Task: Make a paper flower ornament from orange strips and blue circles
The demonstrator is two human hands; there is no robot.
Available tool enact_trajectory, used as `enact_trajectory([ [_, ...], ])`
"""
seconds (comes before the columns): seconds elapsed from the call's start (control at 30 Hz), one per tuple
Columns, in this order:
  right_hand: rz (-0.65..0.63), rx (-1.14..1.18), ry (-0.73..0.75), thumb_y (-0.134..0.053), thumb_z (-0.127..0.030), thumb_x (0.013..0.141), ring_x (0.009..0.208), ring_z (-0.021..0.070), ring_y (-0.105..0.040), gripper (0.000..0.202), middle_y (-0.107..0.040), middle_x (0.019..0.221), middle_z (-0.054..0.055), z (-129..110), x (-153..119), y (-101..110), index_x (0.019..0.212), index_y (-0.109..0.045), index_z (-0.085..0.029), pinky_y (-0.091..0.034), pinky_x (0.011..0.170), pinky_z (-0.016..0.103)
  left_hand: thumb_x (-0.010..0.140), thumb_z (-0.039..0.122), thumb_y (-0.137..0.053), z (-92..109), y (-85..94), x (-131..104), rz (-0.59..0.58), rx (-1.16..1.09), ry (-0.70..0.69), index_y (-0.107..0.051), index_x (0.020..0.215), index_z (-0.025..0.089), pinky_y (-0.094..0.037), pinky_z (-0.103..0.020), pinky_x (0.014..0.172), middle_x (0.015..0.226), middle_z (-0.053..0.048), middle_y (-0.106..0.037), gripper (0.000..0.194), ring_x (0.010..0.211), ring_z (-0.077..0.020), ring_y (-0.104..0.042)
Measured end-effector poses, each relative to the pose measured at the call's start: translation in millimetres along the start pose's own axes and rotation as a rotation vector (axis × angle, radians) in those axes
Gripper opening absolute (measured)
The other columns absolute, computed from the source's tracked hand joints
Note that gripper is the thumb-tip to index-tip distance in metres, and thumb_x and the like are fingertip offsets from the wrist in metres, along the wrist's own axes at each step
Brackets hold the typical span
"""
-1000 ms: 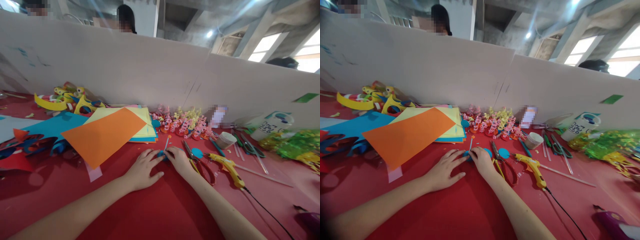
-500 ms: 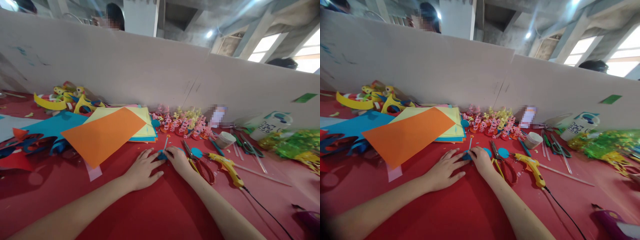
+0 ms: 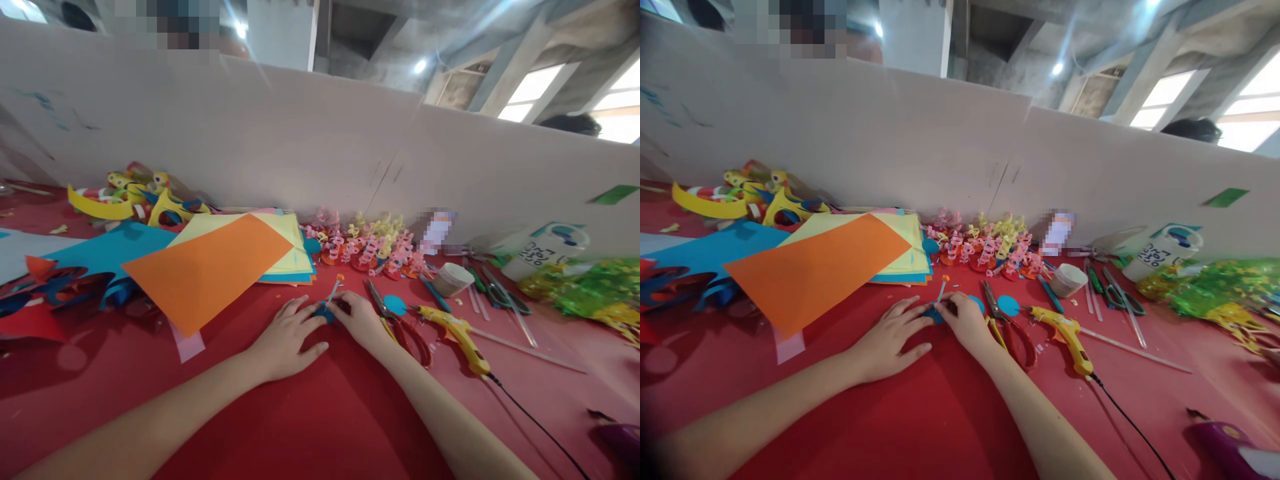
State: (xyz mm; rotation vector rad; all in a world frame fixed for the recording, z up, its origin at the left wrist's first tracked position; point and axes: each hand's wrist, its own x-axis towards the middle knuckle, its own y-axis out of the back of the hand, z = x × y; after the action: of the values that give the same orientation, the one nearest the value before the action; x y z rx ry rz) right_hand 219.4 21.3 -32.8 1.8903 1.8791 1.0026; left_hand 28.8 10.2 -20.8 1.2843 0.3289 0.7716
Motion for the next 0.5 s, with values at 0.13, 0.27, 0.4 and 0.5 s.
enact_trajectory([
  [0.13, -0.035, 0.063, 0.014, -0.058, -0.025, 0.08, 0.075, 0.0169, -0.062, 0.011, -0.067, 0.081, 0.005, 0.8, -1.4, 3.4, 0.081, -0.064, -0.017, -0.047, 0.069, 0.027, 0.085, 0.05, -0.042, 0.2, 0.3, -0.3, 0.009, -0.019, 0.007, -0.054, 0.12, 0.023, -0.03, -0.053, 0.102, 0.132, -0.009, -0.049, 0.045, 0.129, -0.0322, -0.03],
  [0.27, -0.059, 0.106, 0.024, -0.058, -0.024, 0.078, 0.074, 0.0167, -0.061, 0.009, -0.066, 0.079, 0.004, 0.9, -3.0, 4.6, 0.081, -0.064, -0.017, -0.046, 0.07, 0.028, 0.085, 0.049, -0.042, -0.3, 0.9, -0.2, 0.006, -0.032, 0.004, -0.053, 0.122, 0.025, -0.031, -0.053, 0.102, 0.133, -0.008, -0.048, 0.045, 0.128, -0.0315, -0.031],
  [0.4, -0.06, 0.095, 0.025, -0.059, -0.022, 0.077, 0.073, 0.017, -0.06, 0.008, -0.065, 0.077, 0.004, 1.0, -3.4, 4.0, 0.08, -0.064, -0.018, -0.046, 0.07, 0.029, 0.085, 0.049, -0.042, -0.9, 2.1, 0.1, -0.003, -0.039, -0.002, -0.052, 0.123, 0.027, -0.031, -0.054, 0.101, 0.133, -0.008, -0.048, 0.045, 0.128, -0.0322, -0.03],
  [0.5, -0.044, 0.095, 0.029, -0.06, -0.021, 0.075, 0.071, 0.0164, -0.059, 0.008, -0.064, 0.074, 0.003, 1.7, -3.2, 3.4, 0.081, -0.064, -0.018, -0.046, 0.068, 0.028, 0.085, 0.049, -0.043, -1.3, 2.2, 0.3, -0.003, -0.036, -0.007, -0.053, 0.122, 0.029, -0.032, -0.054, 0.101, 0.132, -0.007, -0.048, 0.044, 0.127, -0.0322, -0.031],
])
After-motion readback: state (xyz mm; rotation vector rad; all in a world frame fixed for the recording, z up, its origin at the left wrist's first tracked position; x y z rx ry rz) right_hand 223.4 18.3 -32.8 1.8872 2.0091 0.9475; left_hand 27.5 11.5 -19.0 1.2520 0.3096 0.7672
